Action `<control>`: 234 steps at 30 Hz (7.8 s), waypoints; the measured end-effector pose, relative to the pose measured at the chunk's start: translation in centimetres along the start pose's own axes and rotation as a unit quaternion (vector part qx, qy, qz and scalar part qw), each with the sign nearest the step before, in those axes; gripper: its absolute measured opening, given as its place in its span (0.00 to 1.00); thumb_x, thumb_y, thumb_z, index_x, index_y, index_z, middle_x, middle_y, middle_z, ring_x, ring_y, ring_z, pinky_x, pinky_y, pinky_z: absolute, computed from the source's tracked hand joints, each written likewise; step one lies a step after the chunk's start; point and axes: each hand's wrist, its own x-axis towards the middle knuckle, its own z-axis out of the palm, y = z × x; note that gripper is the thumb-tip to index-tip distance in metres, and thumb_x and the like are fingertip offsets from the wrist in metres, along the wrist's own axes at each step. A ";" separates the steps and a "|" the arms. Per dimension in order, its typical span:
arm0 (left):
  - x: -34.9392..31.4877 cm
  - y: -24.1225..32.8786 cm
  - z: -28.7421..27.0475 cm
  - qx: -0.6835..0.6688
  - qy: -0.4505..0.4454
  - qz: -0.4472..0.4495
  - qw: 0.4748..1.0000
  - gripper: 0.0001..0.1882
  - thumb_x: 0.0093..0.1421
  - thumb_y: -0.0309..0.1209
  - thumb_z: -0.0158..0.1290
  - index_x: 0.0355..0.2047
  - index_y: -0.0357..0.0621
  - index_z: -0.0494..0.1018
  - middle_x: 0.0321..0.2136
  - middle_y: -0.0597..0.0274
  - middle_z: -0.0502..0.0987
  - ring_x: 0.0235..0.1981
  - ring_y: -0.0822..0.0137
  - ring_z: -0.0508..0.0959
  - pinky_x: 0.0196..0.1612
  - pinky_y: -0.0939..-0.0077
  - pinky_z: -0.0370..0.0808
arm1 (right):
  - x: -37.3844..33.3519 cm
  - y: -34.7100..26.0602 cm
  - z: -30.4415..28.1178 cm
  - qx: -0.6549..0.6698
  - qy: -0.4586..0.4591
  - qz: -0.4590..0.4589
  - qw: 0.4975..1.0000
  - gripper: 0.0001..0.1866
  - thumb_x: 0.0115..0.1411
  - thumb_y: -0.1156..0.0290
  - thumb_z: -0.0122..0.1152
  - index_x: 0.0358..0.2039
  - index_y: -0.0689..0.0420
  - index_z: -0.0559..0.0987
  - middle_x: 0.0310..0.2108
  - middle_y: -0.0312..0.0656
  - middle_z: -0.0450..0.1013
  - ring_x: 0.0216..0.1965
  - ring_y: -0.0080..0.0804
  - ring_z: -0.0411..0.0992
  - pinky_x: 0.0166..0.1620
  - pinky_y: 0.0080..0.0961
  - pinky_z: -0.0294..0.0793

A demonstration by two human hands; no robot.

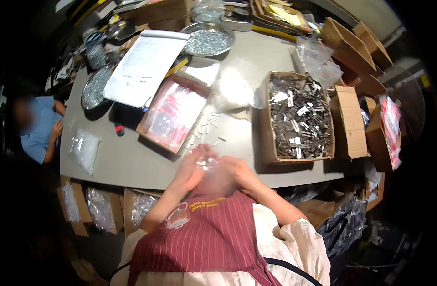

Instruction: The person picks small metallic components from a cardboard box and places them into small plastic bags on a table. The person then picks up a clipboard with a document and walks through a warehouse area filled with stacked boxes.

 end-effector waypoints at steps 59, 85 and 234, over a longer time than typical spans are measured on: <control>-1.4 -0.9 -1.1 0.353 0.006 0.009 0.936 0.15 0.62 0.27 0.63 0.47 0.44 0.71 0.35 0.72 0.73 0.33 0.82 0.71 0.33 0.87 0.69 | -0.5 -17.2 -18.9 -0.779 0.261 -0.257 0.509 0.27 0.48 0.76 0.68 0.51 0.54 0.77 0.41 0.46 0.75 0.44 0.48 0.75 0.52 0.41 0.72; -1.6 -1.5 -1.2 0.353 0.018 0.033 0.935 0.14 0.62 0.27 0.62 0.47 0.43 0.73 0.33 0.75 0.73 0.33 0.83 0.70 0.31 0.86 0.64 | 1.9 -15.2 -20.7 -0.512 0.401 -0.285 0.704 0.13 0.55 0.63 0.71 0.38 0.56 0.87 0.34 0.45 0.84 0.36 0.39 0.83 0.42 0.32 0.80; -11.2 6.5 -5.5 0.517 0.283 0.386 0.710 0.13 0.65 0.24 0.58 0.49 0.36 0.77 0.44 0.59 0.83 0.41 0.73 0.81 0.46 0.77 0.77 | 11.6 -8.9 7.2 -0.202 -0.131 -0.264 0.934 0.11 0.62 0.76 0.66 0.44 0.65 0.85 0.46 0.40 0.81 0.48 0.26 0.75 0.55 0.24 0.70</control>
